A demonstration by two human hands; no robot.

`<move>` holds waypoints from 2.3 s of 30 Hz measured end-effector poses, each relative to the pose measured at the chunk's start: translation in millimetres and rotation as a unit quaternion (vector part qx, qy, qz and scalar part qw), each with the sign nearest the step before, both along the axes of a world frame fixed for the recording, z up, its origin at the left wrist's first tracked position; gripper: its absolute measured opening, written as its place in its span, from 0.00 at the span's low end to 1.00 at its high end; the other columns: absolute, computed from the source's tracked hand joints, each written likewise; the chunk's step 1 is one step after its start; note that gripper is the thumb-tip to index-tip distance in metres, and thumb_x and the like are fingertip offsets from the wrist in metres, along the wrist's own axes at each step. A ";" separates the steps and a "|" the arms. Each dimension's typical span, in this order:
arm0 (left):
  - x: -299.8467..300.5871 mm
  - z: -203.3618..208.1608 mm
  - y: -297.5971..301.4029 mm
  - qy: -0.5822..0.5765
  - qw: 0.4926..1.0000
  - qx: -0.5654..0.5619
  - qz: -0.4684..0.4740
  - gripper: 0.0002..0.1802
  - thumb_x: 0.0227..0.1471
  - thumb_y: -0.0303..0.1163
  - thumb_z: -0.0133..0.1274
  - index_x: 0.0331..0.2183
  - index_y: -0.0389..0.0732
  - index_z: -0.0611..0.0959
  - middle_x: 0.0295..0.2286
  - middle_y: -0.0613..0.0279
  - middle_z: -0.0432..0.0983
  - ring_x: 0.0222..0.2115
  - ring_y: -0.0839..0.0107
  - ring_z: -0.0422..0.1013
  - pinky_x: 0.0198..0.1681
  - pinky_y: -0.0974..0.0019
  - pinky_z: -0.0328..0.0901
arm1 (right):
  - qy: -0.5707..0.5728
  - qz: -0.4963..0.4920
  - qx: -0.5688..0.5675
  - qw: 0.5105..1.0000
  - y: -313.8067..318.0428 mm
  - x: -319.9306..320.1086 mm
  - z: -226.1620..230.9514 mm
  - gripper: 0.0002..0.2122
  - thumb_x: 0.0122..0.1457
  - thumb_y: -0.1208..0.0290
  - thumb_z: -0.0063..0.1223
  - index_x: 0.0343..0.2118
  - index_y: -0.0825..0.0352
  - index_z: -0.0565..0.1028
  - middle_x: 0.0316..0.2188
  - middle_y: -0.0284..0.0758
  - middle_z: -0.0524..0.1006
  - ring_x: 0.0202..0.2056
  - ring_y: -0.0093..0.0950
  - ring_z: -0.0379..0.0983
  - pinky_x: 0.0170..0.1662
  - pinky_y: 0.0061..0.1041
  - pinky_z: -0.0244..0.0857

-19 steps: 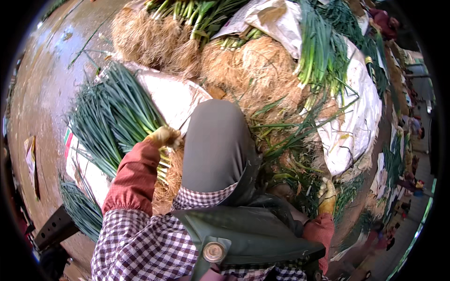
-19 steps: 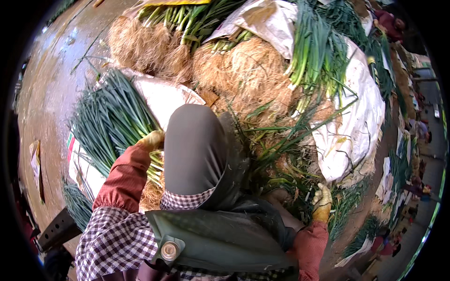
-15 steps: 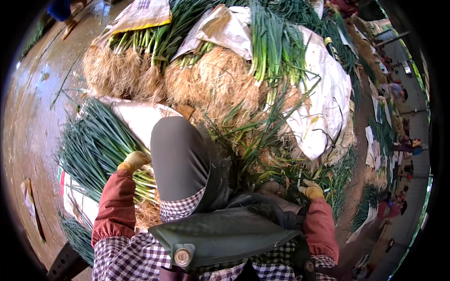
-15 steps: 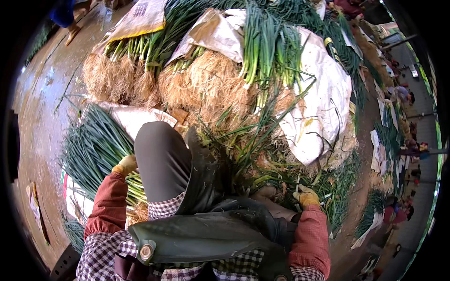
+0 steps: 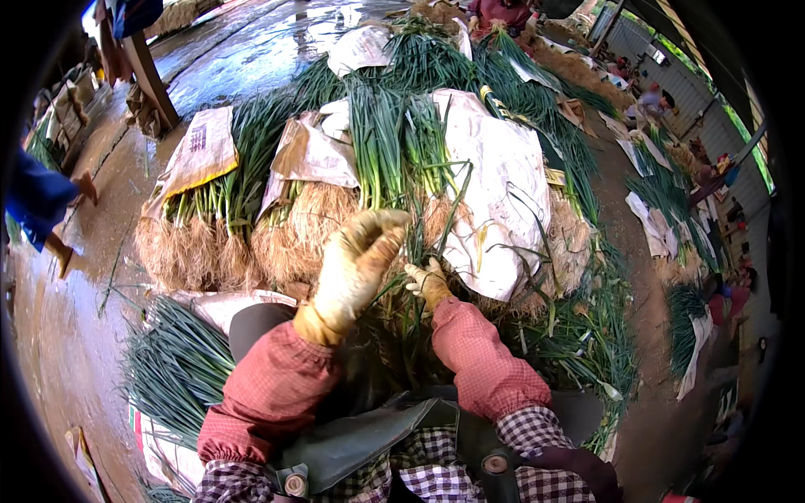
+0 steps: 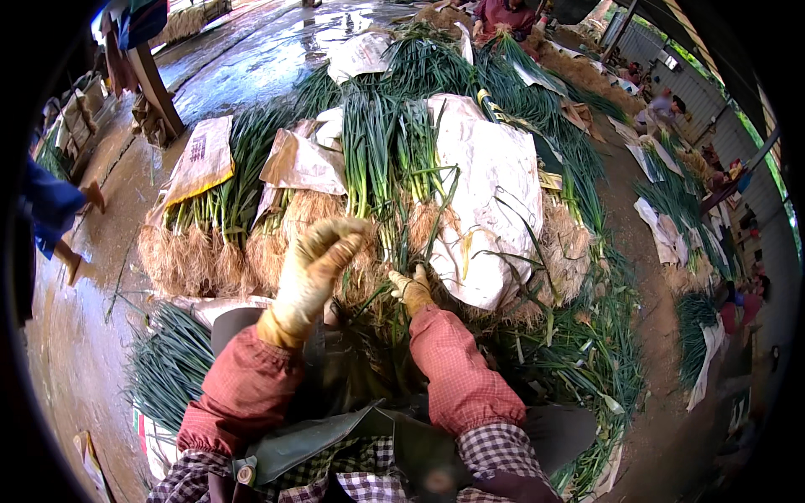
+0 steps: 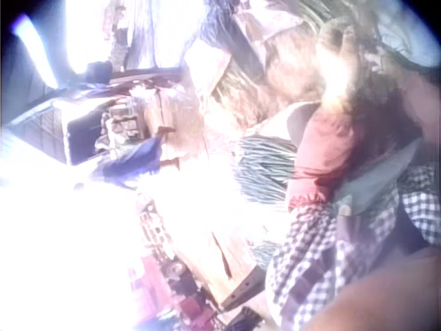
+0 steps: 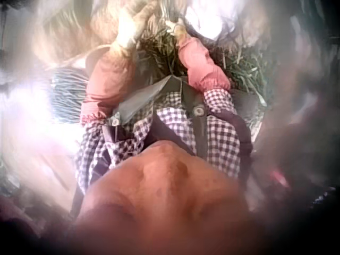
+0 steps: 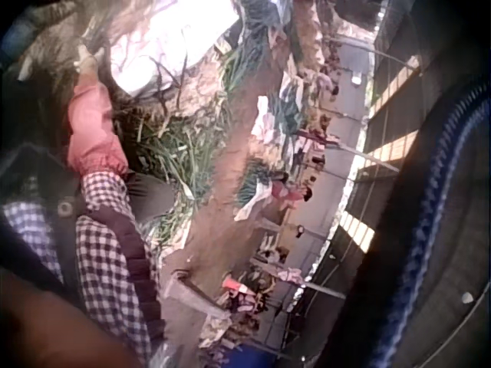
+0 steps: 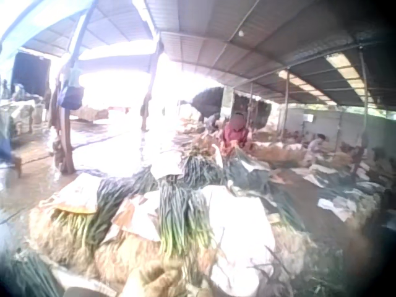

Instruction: The person bundles green onions by gathering them, removing loose leaves by hand, and securing the bundles with thin strips.

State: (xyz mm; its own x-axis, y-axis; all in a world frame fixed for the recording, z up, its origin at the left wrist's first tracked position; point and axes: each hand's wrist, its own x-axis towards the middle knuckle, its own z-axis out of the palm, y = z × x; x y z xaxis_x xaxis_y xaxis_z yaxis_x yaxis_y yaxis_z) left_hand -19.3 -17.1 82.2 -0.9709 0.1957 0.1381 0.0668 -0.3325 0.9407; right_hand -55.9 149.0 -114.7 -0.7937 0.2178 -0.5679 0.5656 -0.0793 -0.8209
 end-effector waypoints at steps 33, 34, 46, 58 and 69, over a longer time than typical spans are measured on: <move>18.8 -97.7 82.7 -0.156 0.986 0.021 -0.061 0.04 0.49 0.28 0.52 0.28 0.37 0.76 0.19 0.67 0.72 0.17 0.80 0.65 0.20 0.74 0.65 | 0.375 -0.334 0.055 0.863 156.1 98.0 129.6 0.15 0.58 0.60 0.43 0.29 0.69 0.74 0.25 0.30 0.74 0.29 0.22 0.67 0.35 0.22 0.61; 11.2 -109.8 74.7 -0.163 0.985 0.018 -0.055 0.04 0.49 0.28 0.52 0.27 0.37 0.76 0.19 0.67 0.72 0.17 0.80 0.65 0.20 0.74 0.65 | 0.294 -0.251 0.134 0.913 169.3 102.2 132.6 0.16 0.57 0.59 0.45 0.30 0.69 0.74 0.24 0.30 0.74 0.27 0.22 0.67 0.33 0.22 0.62; 21.6 -139.2 68.4 -0.191 0.960 -0.097 -0.178 0.09 0.49 0.29 0.53 0.33 0.34 0.78 0.24 0.66 0.74 0.23 0.80 0.68 0.28 0.76 0.64 | 0.259 -0.025 0.011 0.966 78.1 50.2 90.6 0.06 0.52 0.71 0.52 0.31 0.65 0.74 0.18 0.24 0.70 0.15 0.12 0.59 0.16 0.12 0.52; 22.6 -135.2 53.7 -0.237 0.967 -0.077 -0.052 0.10 0.50 0.25 0.49 0.36 0.31 0.75 0.27 0.63 0.74 0.25 0.77 0.68 0.31 0.76 0.64 | -0.304 -0.171 0.063 0.935 206.9 196.9 -10.2 0.31 0.49 0.51 0.50 0.54 0.61 0.58 0.36 0.40 0.73 0.31 0.35 0.74 0.41 0.38 0.64; -6.3 -162.9 41.9 -0.134 0.980 -0.082 0.124 0.16 0.48 0.20 0.45 0.42 0.33 0.72 0.36 0.60 0.71 0.34 0.75 0.67 0.38 0.74 0.62 | 0.085 0.187 0.118 0.971 15.5 -34.3 0.6 0.18 0.52 0.68 0.52 0.42 0.75 0.68 0.30 0.36 0.75 0.32 0.23 0.70 0.37 0.19 0.64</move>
State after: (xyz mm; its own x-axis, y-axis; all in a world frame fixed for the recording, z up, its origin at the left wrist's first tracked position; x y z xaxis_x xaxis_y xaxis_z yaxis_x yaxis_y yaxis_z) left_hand -25.6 24.8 -80.7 -0.9884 -0.0532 -0.1423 -0.1306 -0.1802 0.9749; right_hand -90.2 164.5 -114.1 -0.9203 0.0038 -0.3912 0.3733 0.3077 -0.8752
